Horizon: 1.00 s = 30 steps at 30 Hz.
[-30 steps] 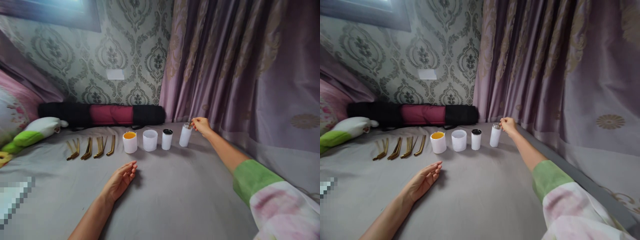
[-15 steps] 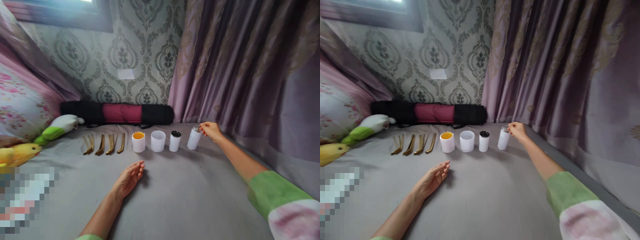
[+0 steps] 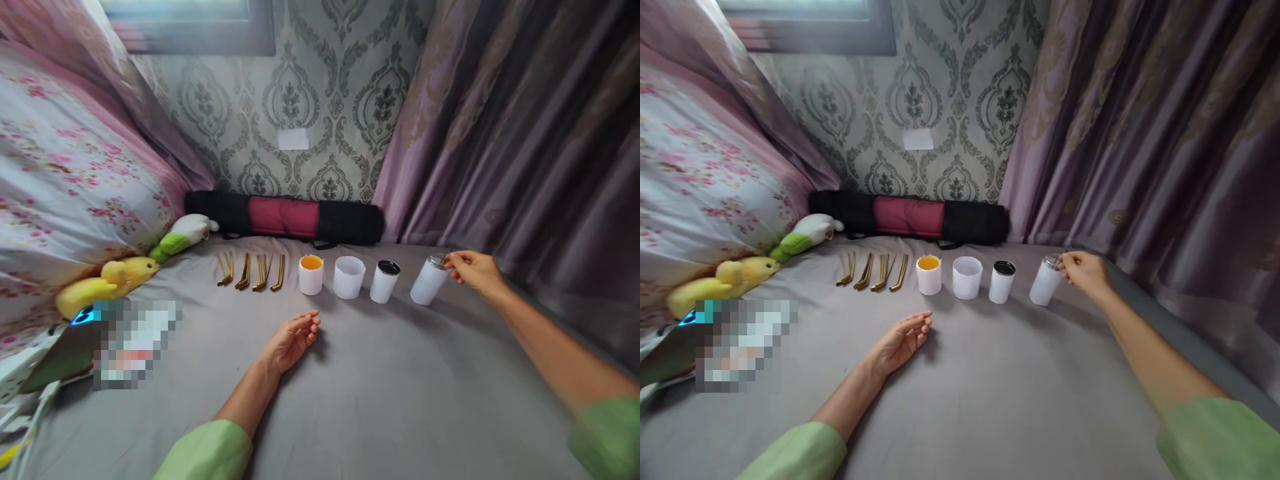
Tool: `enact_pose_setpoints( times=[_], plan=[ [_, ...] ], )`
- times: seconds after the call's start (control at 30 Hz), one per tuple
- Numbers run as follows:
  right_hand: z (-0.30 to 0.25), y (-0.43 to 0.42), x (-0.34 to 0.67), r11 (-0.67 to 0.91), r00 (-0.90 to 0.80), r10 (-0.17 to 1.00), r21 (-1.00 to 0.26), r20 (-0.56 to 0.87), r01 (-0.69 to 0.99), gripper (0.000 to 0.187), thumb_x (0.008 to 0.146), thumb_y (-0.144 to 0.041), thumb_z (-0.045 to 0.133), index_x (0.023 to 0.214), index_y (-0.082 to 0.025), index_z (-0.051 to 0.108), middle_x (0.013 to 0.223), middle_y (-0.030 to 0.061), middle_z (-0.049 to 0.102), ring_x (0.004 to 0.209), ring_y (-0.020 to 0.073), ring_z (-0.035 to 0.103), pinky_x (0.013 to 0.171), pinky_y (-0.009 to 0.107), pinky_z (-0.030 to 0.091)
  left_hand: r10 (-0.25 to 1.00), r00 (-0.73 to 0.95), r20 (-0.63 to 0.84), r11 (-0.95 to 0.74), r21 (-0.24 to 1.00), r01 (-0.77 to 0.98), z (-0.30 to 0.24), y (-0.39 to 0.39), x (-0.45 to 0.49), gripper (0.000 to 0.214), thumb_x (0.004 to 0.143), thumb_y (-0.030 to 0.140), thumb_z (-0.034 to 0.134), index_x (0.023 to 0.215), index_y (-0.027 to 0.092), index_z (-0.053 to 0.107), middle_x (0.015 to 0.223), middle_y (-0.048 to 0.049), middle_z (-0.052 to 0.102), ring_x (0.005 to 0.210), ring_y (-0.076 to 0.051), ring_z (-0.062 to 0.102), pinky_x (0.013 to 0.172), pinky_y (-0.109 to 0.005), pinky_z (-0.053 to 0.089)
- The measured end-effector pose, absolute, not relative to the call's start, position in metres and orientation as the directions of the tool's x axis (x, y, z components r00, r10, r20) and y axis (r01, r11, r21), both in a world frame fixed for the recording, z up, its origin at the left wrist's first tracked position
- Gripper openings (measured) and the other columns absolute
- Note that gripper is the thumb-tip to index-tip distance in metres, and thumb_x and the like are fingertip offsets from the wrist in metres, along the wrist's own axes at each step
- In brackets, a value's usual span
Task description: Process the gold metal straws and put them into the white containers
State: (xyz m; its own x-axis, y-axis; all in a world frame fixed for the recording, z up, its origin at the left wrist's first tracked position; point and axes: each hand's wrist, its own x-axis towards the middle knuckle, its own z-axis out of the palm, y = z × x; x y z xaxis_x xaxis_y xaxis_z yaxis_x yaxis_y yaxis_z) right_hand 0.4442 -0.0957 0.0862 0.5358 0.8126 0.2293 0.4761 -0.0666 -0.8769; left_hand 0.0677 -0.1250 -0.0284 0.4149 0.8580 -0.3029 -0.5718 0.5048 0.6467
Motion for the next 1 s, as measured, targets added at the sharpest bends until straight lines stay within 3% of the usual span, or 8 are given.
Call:
enact_pose_setpoints(
  times=[0.37,0.6,1.0],
  plan=[
    [0.085,-0.098,0.450,-0.048,0.524,0.807,-0.853,0.274,0.519,0.012,0.072,-0.017,0.052,0.061,-0.019,0.055,0.061,0.0054,0.059,0.040,0.0081,0.046,0.031,0.017,0.036,0.860,0.410,-0.303,0.503,0.635,-0.586,-0.028,-0.125,0.067,0.017,0.073,0.011,0.058,0.090,0.008,0.059,0.077,-0.0068,0.059,0.060,-0.008,0.055,0.053,-0.018,0.046],
    [0.090,-0.100,0.448,-0.089,0.534,0.809,-0.846,0.246,0.525,0.009,0.075,-0.018,0.049,0.072,-0.013,0.056,0.069,0.0088,0.061,0.042,0.0054,0.045,0.035,0.016,0.036,0.861,0.406,-0.306,0.502,0.638,-0.583,-0.028,-0.125,0.068,0.017,0.074,0.010,0.057,0.091,0.008,0.059,0.076,-0.0062,0.059,0.060,-0.008,0.055,0.054,-0.018,0.046],
    [0.097,-0.111,0.450,-0.020,0.571,0.778,-0.898,0.263,0.440,0.009,0.074,-0.019,0.052,0.073,-0.013,0.058,0.063,0.0030,0.059,0.039,0.0048,0.045,0.033,0.015,0.033,0.861,0.405,-0.309,0.501,0.656,-0.564,-0.033,-0.124,0.067,0.021,0.075,0.008,0.055,0.095,0.008,0.058,0.081,-0.0073,0.059,0.063,-0.008,0.055,0.056,-0.019,0.048]
  ],
)
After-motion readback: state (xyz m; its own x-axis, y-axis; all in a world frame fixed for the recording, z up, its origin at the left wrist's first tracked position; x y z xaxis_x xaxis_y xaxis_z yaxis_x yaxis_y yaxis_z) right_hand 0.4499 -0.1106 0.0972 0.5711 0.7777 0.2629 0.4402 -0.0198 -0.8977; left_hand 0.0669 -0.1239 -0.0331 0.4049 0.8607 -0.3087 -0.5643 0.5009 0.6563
